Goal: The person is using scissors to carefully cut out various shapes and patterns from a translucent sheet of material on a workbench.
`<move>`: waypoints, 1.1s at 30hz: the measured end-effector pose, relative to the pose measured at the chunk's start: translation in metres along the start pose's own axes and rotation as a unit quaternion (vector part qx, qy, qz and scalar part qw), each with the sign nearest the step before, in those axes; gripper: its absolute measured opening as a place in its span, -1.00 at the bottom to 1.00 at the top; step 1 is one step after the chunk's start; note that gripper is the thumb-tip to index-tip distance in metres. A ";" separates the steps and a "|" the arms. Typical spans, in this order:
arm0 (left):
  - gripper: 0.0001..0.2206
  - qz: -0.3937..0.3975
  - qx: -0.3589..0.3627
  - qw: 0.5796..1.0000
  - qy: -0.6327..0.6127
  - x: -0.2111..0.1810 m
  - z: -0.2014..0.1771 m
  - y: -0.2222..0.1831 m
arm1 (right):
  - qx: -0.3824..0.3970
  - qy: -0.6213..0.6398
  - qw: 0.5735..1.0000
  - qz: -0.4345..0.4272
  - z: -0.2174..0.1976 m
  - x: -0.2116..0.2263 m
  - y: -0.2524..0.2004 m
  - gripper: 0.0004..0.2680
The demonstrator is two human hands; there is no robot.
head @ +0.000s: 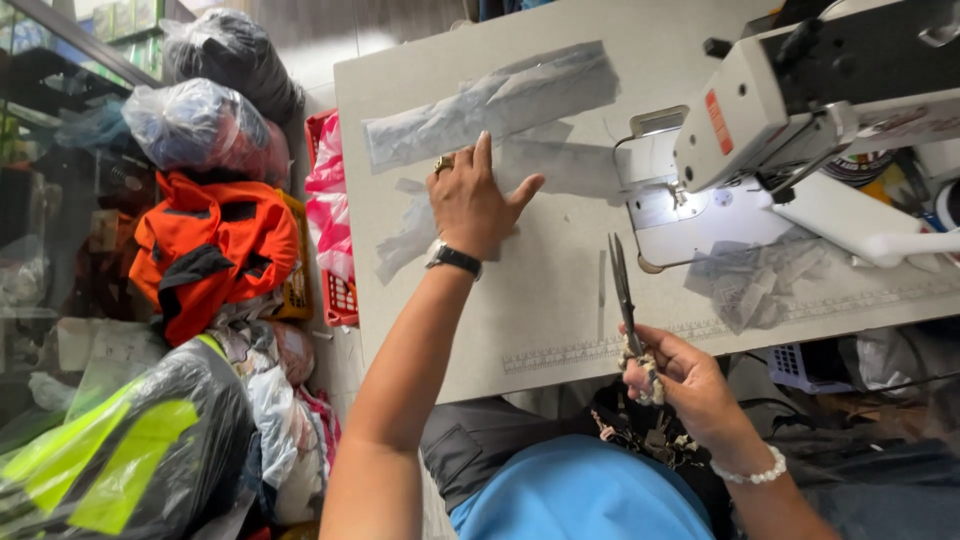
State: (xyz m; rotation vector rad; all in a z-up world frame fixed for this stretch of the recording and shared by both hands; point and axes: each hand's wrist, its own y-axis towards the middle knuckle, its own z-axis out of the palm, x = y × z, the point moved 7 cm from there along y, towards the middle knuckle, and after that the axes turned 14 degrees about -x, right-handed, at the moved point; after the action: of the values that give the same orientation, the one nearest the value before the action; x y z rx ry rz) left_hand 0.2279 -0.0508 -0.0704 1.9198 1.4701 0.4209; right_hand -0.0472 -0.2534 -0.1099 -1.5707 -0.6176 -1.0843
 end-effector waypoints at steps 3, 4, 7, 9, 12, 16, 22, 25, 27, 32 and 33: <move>-0.05 0.027 0.011 0.998 0.050 -0.018 0.026 0.005 | -0.010 0.003 1.000 0.012 -0.001 0.007 -0.006 -0.51; -0.05 0.035 0.013 0.998 0.047 -0.022 0.030 0.005 | -0.015 0.011 1.000 0.014 -0.004 0.002 -0.003 -0.51; -0.30 0.016 -0.031 0.999 0.022 -0.026 0.034 0.007 | 0.006 0.031 0.999 -0.012 -0.006 -0.005 0.004 -0.51; -0.37 -0.032 0.033 0.999 -0.022 -0.019 0.043 0.006 | 0.019 0.019 1.000 -0.008 -0.005 -0.005 0.005 -0.51; -0.46 -0.069 0.064 0.989 -0.113 -0.010 0.048 0.006 | 0.025 0.031 0.999 -0.019 -0.005 -0.006 0.006 -0.52; -0.58 -0.151 0.029 0.954 -0.259 -0.016 0.010 0.014 | 0.042 0.064 0.997 -0.029 -0.005 0.000 0.003 -0.52; -0.38 -0.276 0.067 0.814 -0.507 -0.017 -0.052 0.021 | 0.042 0.061 0.995 -0.072 -0.004 0.016 -0.007 -0.48; -0.31 -0.217 0.114 0.779 -0.577 -0.023 -0.089 0.019 | -0.040 -0.025 0.995 -0.086 -0.009 0.030 -0.007 -0.45; -0.06 -0.209 0.186 0.665 -0.693 -0.026 -0.094 0.004 | -0.081 -0.073 0.946 -0.304 -0.007 0.064 -0.014 -0.43; -0.02 -0.215 0.201 0.608 -0.737 -0.033 -0.126 -0.010 | -0.080 -0.051 0.916 -0.390 0.021 0.104 -0.003 -0.42; 0.01 -0.230 0.196 0.595 -0.745 -0.030 -0.128 -0.013 | -0.066 -0.027 0.922 -0.381 0.027 0.106 0.001 -0.43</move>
State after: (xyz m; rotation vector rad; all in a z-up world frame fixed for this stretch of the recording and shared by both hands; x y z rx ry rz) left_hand 0.1299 -0.0373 0.0169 1.1907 0.6868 -1.5391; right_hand 0.0102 -0.2443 -0.0173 -1.5001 -1.2789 -1.6812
